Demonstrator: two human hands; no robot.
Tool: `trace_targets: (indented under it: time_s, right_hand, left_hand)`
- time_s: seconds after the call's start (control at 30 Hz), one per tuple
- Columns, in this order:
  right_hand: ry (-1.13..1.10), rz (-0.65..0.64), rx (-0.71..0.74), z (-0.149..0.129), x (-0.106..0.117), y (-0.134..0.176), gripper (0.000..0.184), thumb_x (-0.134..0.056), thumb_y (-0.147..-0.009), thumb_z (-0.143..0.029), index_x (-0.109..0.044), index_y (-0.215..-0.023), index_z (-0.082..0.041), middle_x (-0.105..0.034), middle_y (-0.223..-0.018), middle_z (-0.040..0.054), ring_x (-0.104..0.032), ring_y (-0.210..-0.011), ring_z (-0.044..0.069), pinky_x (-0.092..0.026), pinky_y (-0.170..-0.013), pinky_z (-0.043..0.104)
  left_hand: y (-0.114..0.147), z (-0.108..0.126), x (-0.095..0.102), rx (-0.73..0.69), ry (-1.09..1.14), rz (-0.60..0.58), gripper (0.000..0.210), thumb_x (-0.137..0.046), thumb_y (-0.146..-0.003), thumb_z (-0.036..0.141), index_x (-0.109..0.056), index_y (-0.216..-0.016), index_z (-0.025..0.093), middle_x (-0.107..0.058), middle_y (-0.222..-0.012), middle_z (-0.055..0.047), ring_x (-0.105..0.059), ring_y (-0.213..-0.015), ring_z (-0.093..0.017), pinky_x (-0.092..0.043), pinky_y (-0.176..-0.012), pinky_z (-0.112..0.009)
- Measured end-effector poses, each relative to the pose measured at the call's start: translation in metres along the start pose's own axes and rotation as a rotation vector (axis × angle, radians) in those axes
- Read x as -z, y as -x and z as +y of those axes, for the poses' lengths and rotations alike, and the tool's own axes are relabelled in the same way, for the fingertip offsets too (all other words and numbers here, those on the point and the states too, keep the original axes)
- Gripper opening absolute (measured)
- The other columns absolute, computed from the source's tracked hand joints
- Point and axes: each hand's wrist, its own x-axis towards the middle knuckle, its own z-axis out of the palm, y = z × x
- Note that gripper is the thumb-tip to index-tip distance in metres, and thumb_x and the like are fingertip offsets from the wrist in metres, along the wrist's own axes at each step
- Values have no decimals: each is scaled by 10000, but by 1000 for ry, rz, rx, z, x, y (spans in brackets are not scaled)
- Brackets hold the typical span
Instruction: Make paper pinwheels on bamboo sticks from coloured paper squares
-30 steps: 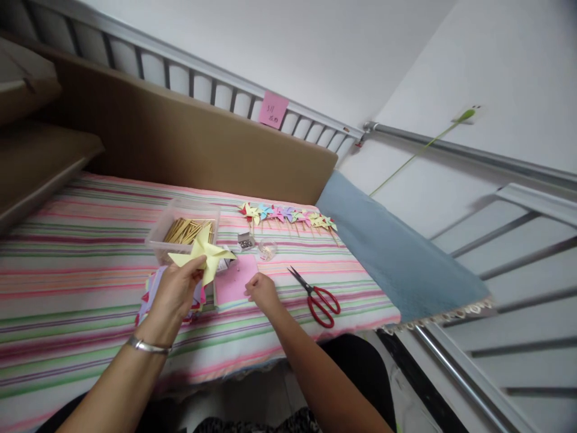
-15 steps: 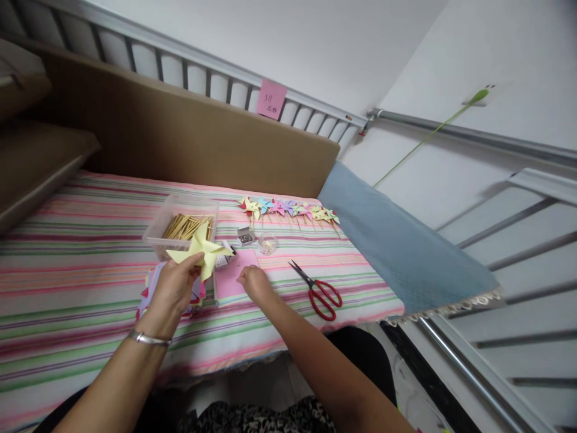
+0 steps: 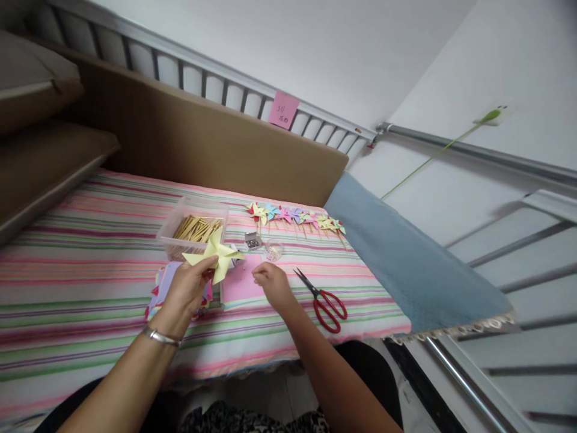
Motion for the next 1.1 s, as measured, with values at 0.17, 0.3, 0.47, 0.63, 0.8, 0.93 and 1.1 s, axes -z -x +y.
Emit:
trace_targets:
  time_s: [0.17, 0.3, 0.47, 0.63, 0.8, 0.93, 1.1]
  right_hand:
    - [-202, 175, 247, -46, 27, 20, 85, -597, -780, -214, -677, -752, -214, -585, -1265, 59, -495, -1229, 215, -343, -1053, 386]
    - [-192, 110, 293, -62, 17, 22, 60, -648, -763, -185, -698, -748, -216, -379, -1491, 28, -253, -1416, 218, -180, -1145, 416]
    - [-158, 74, 247, -61, 7, 18, 70, -656, -767, -162, -704, -755, -211, -366, -1503, 42, -191, -1441, 208, -157, -1151, 425]
    - [-152, 78, 224, -56, 7, 16, 72, -643, -778, -171, -705, -772, -207, -393, -1487, 48, -221, -1431, 219, -171, -1147, 427]
    - [-177, 112, 222, -53, 6, 17, 63, -645, -777, -186, -705, -786, -205, -418, -1470, 63, -277, -1409, 211, -195, -1138, 416]
    - [-201, 128, 242, -54, 6, 18, 52, -651, -772, -202, -702, -778, -207, -429, -1461, 79, -293, -1402, 217, -190, -1140, 421]
    - [-252, 93, 243, -55, 7, 21, 49, -655, -758, -205, -703, -754, -217, -434, -1459, 68, -284, -1406, 227, -180, -1142, 428]
  left_hand:
    - [1, -10, -2, 34, -4, -28, 342, -845, -469, 156, -695, -773, 112, -714, -719, -22, -612, -599, -117, -456, -552, -218]
    - [8, -18, -3, 60, -36, -77, 323, -849, -485, 178, -716, -772, 114, -724, -738, -37, -616, -628, -130, -449, -572, -227]
    - [17, -20, -8, 94, -65, -140, 305, -849, -519, 224, -735, -777, 108, -735, -765, -67, -633, -692, -153, -457, -613, -235]
    - [17, -24, -7, 106, -65, -146, 292, -849, -518, 216, -731, -764, 110, -712, -694, -46, -594, -608, -134, -428, -565, -235]
    - [16, -27, -5, 97, -67, -172, 296, -826, -555, 226, -729, -804, 99, -713, -735, -52, -610, -665, -149, -441, -620, -243]
    - [16, -28, -4, 84, -71, -175, 325, -826, -558, 239, -730, -836, 102, -706, -731, -44, -609, -681, -154, -440, -637, -250]
    - [16, -27, -4, 70, -112, -162, 306, -831, -557, 250, -737, -809, 104, -703, -705, -40, -608, -684, -154, -435, -639, -246]
